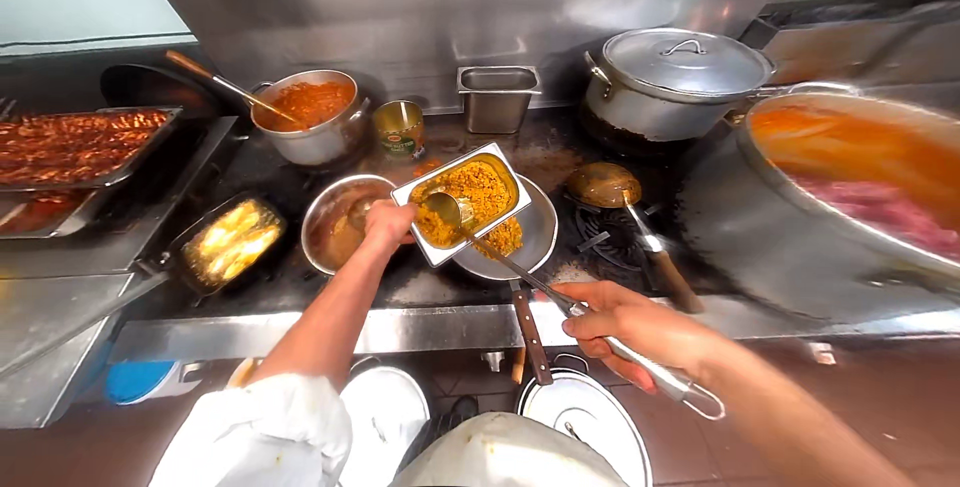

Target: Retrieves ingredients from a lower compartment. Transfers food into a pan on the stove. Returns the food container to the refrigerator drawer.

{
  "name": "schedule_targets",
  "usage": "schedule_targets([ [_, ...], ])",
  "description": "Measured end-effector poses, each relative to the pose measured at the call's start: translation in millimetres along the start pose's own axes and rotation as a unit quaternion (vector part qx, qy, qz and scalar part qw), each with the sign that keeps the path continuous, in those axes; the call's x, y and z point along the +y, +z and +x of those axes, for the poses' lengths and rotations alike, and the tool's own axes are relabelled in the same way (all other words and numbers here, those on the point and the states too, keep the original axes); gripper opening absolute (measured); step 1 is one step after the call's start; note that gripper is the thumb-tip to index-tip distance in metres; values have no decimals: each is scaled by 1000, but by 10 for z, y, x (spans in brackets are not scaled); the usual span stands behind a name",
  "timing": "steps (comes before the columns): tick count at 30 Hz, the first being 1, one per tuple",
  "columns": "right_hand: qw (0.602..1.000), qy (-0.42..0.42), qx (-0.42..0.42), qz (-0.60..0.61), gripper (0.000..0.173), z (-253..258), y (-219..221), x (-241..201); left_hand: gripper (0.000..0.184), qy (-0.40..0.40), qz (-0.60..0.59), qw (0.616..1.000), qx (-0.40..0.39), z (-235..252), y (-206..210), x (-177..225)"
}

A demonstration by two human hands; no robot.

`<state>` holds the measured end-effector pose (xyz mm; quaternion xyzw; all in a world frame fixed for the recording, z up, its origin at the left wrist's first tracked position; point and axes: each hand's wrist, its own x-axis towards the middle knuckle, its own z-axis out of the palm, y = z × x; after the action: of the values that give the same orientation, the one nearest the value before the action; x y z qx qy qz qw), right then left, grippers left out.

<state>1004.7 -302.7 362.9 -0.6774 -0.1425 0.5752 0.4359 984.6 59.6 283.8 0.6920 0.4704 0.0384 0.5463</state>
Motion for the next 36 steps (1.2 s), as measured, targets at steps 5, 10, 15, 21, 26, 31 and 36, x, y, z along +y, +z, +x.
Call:
schedule_targets([
  [5, 985, -79, -19, 151, 49, 174, 88, 384, 37, -10, -23, 999, -28, -28, 45, 23],
  [10, 956, -134, -44, 259, 49, 138, 76, 626, 45, -20, -60, 997, -42, -31, 42, -31],
  [15, 922, -192, -59, 332, 51, -72, 20, 764, 48, -36, -101, 994, -34, -77, -25, -42],
  [21, 951, -112, 276, -79, 62, -69, 79, 993, 41, -25, -88, 995, 32, -241, -345, -212],
  [26, 846, 29, 343, -407, 74, 267, -18, 1153, 39, -34, -139, 987, 77, -542, -582, -396],
  [31, 837, 27, 312, -450, 76, 334, -35, 1194, 37, -44, -182, 977, 104, -787, -683, -576],
  [36, 804, 65, 313, -501, 84, 509, -256, 1285, 32, -53, -213, 967, 132, -1037, -657, -672],
])
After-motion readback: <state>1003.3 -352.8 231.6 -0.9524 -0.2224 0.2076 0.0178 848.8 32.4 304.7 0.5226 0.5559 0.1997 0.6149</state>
